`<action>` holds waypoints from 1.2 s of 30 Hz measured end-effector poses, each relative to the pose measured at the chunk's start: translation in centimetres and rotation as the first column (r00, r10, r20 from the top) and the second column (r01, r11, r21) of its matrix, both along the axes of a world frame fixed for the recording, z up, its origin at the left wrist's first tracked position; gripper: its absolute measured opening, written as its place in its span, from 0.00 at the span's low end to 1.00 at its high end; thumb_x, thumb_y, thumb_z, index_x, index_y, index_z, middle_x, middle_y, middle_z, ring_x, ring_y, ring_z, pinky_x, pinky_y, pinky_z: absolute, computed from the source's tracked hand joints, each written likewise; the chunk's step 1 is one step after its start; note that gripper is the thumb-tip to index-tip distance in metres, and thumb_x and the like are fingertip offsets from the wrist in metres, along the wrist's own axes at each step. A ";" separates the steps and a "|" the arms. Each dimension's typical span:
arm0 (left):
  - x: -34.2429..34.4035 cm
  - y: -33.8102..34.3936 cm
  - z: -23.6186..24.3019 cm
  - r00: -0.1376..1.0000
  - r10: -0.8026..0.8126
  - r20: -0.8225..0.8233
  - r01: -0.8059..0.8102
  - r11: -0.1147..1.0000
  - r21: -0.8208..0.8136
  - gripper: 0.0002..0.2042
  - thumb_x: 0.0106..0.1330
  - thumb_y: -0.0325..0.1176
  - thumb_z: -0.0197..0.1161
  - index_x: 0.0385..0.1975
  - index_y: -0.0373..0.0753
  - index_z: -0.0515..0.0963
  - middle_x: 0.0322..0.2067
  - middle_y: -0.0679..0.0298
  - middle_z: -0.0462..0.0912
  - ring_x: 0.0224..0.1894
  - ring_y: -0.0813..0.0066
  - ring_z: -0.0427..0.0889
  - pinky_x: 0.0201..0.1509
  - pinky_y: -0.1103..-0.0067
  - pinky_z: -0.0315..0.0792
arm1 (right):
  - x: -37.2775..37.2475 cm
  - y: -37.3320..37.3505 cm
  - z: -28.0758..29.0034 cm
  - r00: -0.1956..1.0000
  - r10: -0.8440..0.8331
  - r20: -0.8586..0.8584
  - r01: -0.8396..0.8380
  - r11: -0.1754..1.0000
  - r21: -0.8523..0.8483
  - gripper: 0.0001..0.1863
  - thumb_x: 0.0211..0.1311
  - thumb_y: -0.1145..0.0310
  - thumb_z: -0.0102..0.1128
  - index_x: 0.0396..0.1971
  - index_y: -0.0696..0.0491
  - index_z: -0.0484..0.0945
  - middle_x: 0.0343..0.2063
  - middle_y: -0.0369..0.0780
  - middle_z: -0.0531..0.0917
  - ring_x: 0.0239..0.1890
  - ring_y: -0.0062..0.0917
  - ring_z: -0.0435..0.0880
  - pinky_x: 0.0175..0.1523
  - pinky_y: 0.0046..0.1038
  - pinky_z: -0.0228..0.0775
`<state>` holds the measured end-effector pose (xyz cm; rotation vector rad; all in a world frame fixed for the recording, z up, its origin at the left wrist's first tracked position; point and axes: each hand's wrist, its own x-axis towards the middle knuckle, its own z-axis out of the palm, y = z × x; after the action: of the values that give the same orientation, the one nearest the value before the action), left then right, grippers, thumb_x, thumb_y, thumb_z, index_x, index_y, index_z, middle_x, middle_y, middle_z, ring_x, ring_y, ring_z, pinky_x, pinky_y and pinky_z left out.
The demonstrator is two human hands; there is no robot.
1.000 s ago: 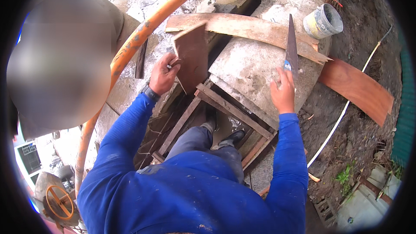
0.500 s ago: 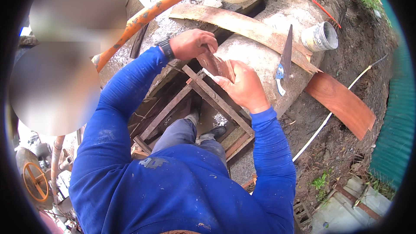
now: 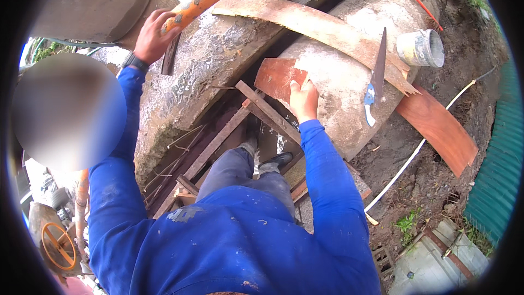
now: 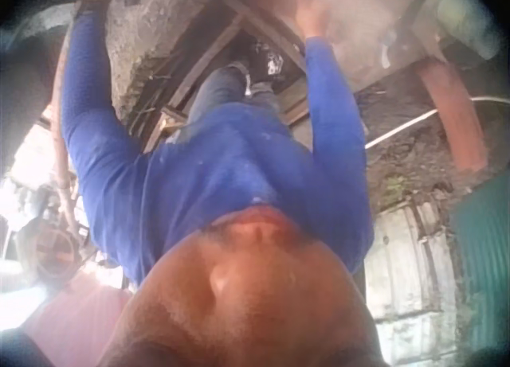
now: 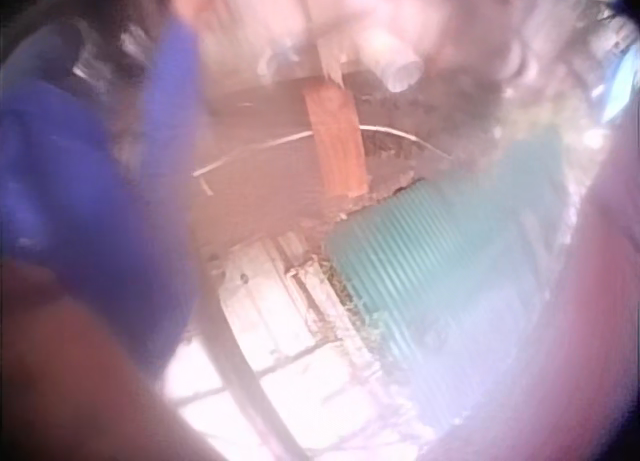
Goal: The person uses a hand saw to cut a rectangular wooden plank placed on a makeshift wooden support. After sawing, the person removes the cut piece and sets it aside, then picks up another plank and repeats the sawing process.
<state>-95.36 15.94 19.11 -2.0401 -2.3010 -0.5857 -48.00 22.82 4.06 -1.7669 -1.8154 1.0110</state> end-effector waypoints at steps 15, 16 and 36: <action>-5.2 -2.7 -4.8 0.991 0.115 -0.070 -0.119 0.992 -0.049 0.29 0.64 0.38 0.76 0.66 0.46 0.79 0.61 0.57 0.80 0.63 0.52 0.79 0.68 0.63 0.75 | -9.1 4.4 -15.8 0.993 -0.027 0.111 0.044 0.987 -0.157 0.19 0.65 0.60 0.69 0.46 0.60 0.85 0.43 0.58 0.90 0.52 0.55 0.89 0.60 0.47 0.79; -5.3 -2.8 -5.0 0.991 0.114 -0.073 -0.117 0.992 -0.040 0.29 0.64 0.38 0.77 0.66 0.46 0.80 0.61 0.57 0.80 0.64 0.52 0.79 0.68 0.63 0.75 | -9.8 4.5 -16.6 0.994 -0.021 0.109 0.040 0.984 -0.175 0.19 0.64 0.60 0.68 0.46 0.60 0.85 0.43 0.58 0.90 0.52 0.55 0.89 0.60 0.47 0.79; -7.1 -2.5 -7.1 0.983 0.068 -0.170 -0.084 0.993 -0.089 0.27 0.70 0.37 0.73 0.70 0.45 0.78 0.64 0.57 0.81 0.67 0.57 0.79 0.72 0.64 0.74 | -18.4 5.4 -24.5 0.806 0.453 0.381 -0.170 0.794 -0.583 0.18 0.67 0.66 0.62 0.51 0.58 0.88 0.53 0.55 0.89 0.58 0.50 0.89 0.64 0.45 0.81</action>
<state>-102.41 13.46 12.04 -1.9451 -2.3377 -0.2939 -66.41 28.20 -20.44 -2.2578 -2.4061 1.3831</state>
